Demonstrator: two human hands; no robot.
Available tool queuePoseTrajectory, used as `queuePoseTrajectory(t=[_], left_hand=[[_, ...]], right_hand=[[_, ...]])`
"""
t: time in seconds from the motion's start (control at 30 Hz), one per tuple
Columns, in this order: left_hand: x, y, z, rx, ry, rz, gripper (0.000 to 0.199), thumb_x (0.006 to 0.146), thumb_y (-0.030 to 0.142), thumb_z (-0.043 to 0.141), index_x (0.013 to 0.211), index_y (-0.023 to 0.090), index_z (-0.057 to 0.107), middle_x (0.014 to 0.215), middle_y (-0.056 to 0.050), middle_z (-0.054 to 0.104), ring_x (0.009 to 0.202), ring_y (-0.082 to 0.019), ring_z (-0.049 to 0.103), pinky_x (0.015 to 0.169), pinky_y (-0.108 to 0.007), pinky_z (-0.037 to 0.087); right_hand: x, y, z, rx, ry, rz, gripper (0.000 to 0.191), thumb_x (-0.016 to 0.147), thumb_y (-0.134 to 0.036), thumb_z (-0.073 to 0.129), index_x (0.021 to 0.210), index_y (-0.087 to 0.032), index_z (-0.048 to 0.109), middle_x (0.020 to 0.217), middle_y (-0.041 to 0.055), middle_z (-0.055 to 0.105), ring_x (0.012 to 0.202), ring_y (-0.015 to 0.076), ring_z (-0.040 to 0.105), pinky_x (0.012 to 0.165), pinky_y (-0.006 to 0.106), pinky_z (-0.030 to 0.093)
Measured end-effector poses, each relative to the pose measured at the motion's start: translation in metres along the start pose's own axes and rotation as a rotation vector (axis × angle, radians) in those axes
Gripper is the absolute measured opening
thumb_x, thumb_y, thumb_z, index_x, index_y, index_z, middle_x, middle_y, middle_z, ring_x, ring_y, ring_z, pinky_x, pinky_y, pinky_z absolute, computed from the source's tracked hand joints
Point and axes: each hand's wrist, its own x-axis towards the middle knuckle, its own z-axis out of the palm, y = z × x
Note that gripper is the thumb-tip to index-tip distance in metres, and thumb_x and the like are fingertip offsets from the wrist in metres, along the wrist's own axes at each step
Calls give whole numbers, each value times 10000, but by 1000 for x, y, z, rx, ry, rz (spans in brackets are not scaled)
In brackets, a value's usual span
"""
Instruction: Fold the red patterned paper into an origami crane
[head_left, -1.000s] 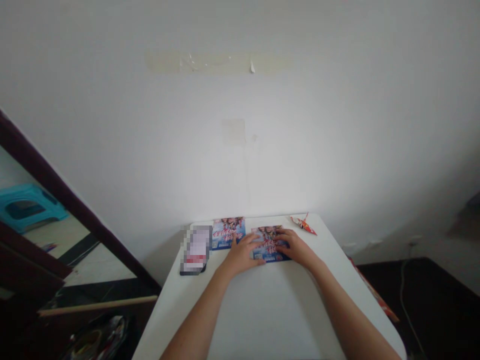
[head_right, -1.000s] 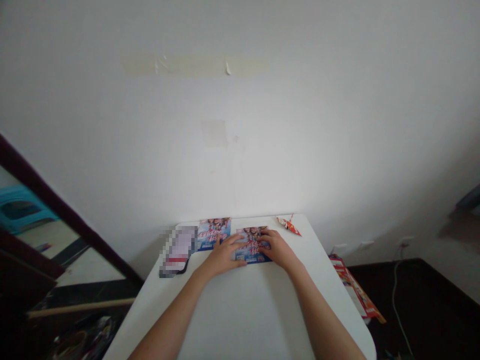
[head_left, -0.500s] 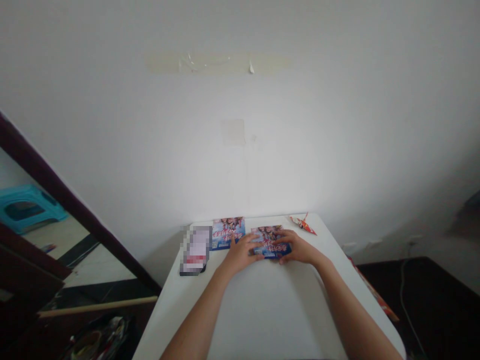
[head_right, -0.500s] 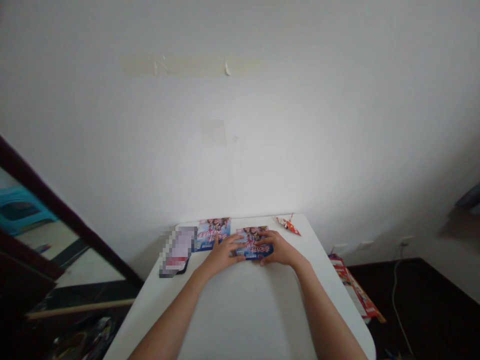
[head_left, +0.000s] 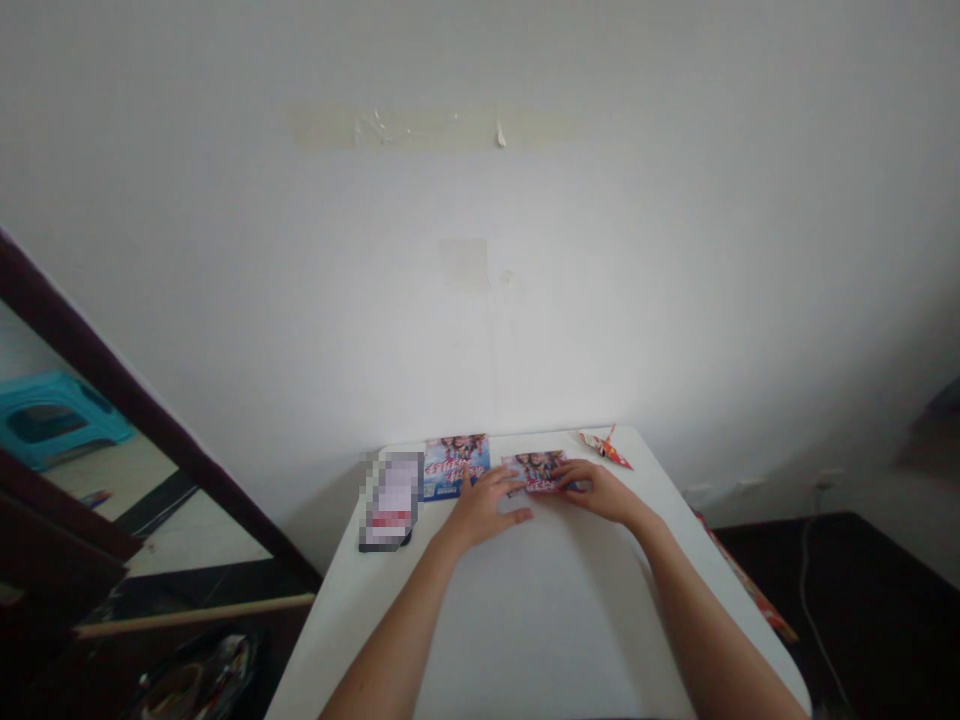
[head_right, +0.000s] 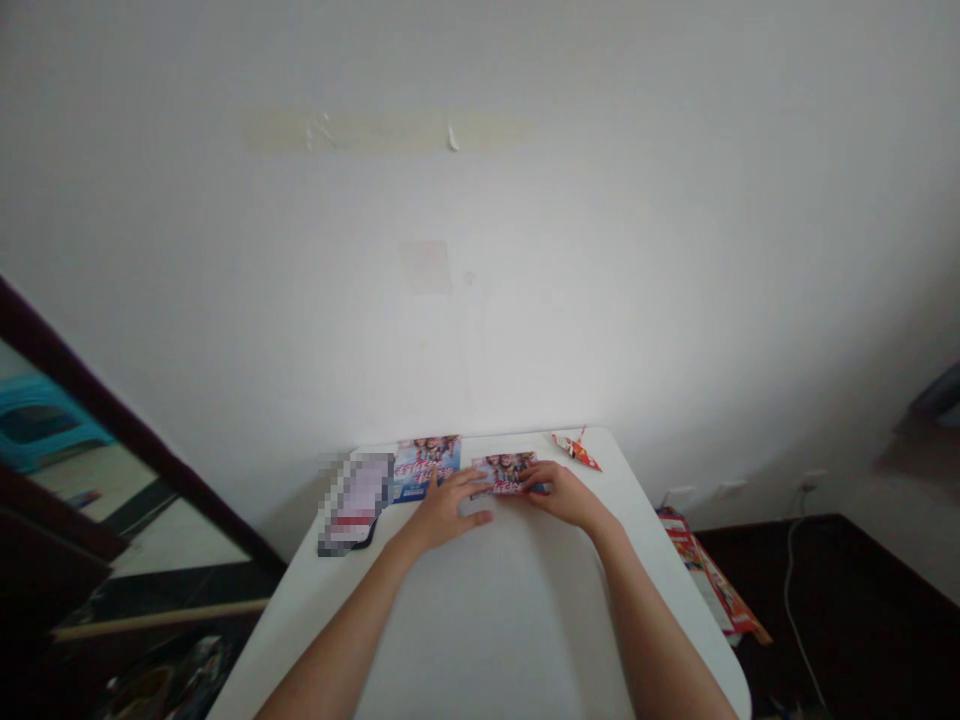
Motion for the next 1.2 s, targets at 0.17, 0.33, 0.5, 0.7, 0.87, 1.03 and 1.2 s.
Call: queuePoseTrajectory(t=[0.17,0.33,0.5,0.7,0.87,1.03,1.2], left_hand=[[4,-3,6,-23,143,-21,390,882,486,673,1222,298,702,1318,-73,688,1272,-261,604,1241,-610,184],[8,-3,5,-55,233,-36,468,877,383,700,1330,298,617,1335,-85,663,1256,-265,600,1225,-625,190],[9,-2,9,-60,264,-81,681,882,300,686,1501,324,403,1412,-94,589,1296,-258,558,1204,-584,251],[7,5,13,53,235,-46,435,921,246,605,1347,336,587,1430,-71,534,1286,-252,538,1144,-513,361],[6,8,13,157,205,-63,275,938,298,597,1181,315,725,1404,-77,554,1292,-283,508,1165,-567,306],[6,4,18,186,180,-79,297,987,397,518,1214,364,706,1372,-34,617,1340,-283,446,1197,-641,183],[5,2,20,198,177,-89,343,993,484,468,1233,386,692,1400,-17,611,1356,-315,418,1171,-688,166]], right_hand=[[-1,0,-1,-44,3,85,244,853,-380,623,958,-235,789,1049,64,773,1004,245,695,927,373,539],[-2,1,-4,-132,52,178,343,837,-458,653,1031,-202,775,1049,90,772,980,274,693,918,393,526],[0,-1,4,-133,120,221,403,873,-438,631,1214,-231,691,1139,92,743,1012,264,692,925,391,521],[4,-6,21,-349,256,131,378,872,-255,619,1249,-223,629,1199,105,658,1101,263,633,1002,416,481],[4,-5,26,-421,240,87,202,920,-245,568,1069,-220,702,1188,106,607,1030,231,629,947,379,502],[3,4,23,-446,208,11,160,913,-318,622,951,-231,750,1184,102,646,1111,255,604,1006,429,470],[2,9,18,-413,135,-23,251,911,-425,631,1047,-263,767,1257,99,665,1186,268,598,1064,446,442]])
